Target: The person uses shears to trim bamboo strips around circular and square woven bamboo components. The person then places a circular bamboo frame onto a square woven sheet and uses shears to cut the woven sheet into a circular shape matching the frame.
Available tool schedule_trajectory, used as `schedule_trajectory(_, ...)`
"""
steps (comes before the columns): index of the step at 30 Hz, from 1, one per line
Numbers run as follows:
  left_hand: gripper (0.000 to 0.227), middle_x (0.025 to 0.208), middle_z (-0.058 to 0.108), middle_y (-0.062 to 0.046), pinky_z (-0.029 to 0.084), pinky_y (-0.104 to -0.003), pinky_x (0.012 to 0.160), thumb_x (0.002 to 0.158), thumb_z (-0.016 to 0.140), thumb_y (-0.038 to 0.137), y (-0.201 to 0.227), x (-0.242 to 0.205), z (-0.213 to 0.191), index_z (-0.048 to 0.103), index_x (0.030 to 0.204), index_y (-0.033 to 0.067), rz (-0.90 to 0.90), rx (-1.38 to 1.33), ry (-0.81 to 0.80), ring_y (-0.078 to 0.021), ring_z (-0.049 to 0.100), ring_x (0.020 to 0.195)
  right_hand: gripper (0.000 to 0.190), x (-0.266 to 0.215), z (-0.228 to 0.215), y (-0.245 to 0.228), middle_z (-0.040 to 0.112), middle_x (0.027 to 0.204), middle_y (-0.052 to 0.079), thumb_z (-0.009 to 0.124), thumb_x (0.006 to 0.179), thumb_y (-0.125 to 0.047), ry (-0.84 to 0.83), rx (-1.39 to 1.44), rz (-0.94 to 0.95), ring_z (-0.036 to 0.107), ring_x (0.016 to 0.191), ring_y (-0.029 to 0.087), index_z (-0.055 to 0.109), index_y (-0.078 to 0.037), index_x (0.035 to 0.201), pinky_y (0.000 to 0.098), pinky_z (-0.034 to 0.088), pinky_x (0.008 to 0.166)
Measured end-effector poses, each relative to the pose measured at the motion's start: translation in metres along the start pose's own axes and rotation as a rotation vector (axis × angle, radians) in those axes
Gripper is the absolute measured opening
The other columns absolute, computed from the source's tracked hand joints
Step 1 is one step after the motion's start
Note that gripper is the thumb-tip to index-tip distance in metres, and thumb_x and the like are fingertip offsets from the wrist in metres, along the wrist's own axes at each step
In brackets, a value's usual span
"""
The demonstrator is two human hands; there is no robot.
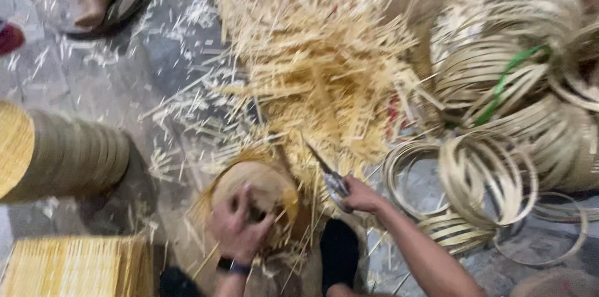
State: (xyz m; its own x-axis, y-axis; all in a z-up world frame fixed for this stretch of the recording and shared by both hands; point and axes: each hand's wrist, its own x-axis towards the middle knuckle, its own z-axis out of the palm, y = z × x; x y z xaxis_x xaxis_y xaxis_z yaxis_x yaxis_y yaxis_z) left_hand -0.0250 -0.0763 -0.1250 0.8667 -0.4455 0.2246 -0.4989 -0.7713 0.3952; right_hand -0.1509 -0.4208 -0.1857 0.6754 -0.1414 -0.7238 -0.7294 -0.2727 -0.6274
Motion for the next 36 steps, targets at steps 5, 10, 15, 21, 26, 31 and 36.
schedule_trajectory(5,0.091,0.111,0.062,-0.014,0.042,-0.053,0.096,0.059,0.088,0.056,0.0,0.012,0.019,0.057,0.142,0.0351,0.038,-0.003,-0.173,-0.033,0.058,0.108,0.05,-0.032,0.023,0.017,0.07,0.078,0.011,0.077,0.072,-0.05,0.272,-0.223,-0.148,0.069,0.074,0.029,0.07,-0.006,0.096,0.0434,0.054,0.072)
schedule_trajectory(10,0.108,0.148,0.043,-0.017,0.028,-0.067,0.11,0.055,0.086,0.059,0.002,0.011,0.0,0.05,0.151,0.026,-0.015,0.043,-0.443,-0.0427,0.036,0.138,0.06,-0.06,0.026,0.004,0.065,0.093,0.02,0.077,0.075,-0.055,0.282,-0.475,-0.245,0.064,0.089,0.038,0.065,-0.002,0.103,0.0457,0.053,0.082)
schedule_trajectory(15,0.101,0.161,0.017,-0.02,0.016,-0.071,0.112,0.07,0.077,0.069,0.042,-0.004,0.018,0.047,0.153,0.0209,-0.518,-0.065,-0.21,-0.047,0.017,0.146,0.069,-0.068,0.028,-0.014,0.062,0.105,0.021,0.072,0.08,-0.061,0.206,-0.639,-0.237,0.06,0.101,0.036,0.06,-0.002,0.115,0.048,0.05,0.088)
schedule_trajectory(21,0.075,0.163,0.021,-0.019,0.029,-0.065,0.112,0.076,0.073,0.062,0.058,-0.007,0.028,0.061,0.143,0.0299,-0.58,-0.093,-0.166,-0.0474,0.027,0.142,0.061,-0.056,0.058,-0.046,0.064,0.099,0.016,0.063,0.087,-0.06,0.082,-0.719,0.021,0.064,0.09,0.031,0.062,-0.002,0.106,0.0476,0.056,0.082)
schedule_trajectory(26,0.075,0.157,0.025,-0.019,0.032,-0.064,0.108,0.074,0.075,0.057,0.056,-0.005,0.022,0.063,0.141,0.0266,-0.542,-0.095,-0.198,-0.0479,0.028,0.138,0.049,-0.044,0.062,-0.052,0.065,0.093,0.014,0.056,0.096,-0.05,0.138,-0.843,0.097,0.068,0.081,0.028,0.064,-0.004,0.109,0.0459,0.061,0.075)
schedule_trajectory(31,0.075,0.155,0.026,-0.022,0.03,-0.068,0.107,0.072,0.077,0.055,0.056,-0.006,0.022,0.064,0.139,0.0244,-0.501,-0.063,-0.192,-0.0499,0.028,0.136,0.051,-0.034,0.052,-0.051,0.064,0.081,0.015,0.064,0.086,-0.052,0.49,-0.964,-0.292,0.062,0.069,0.027,0.069,-0.003,0.099,0.0443,0.056,0.062)
schedule_trajectory(36,0.078,0.153,0.029,-0.022,0.032,-0.067,0.106,0.069,0.076,0.053,0.058,-0.001,0.017,0.064,0.139,0.0244,-0.45,-0.086,-0.256,-0.0492,0.028,0.137,0.053,-0.021,0.055,-0.064,0.065,0.089,0.013,0.064,0.084,-0.055,0.503,-1.033,-0.255,0.064,0.081,0.027,0.069,-0.004,0.097,0.0414,0.057,0.069)
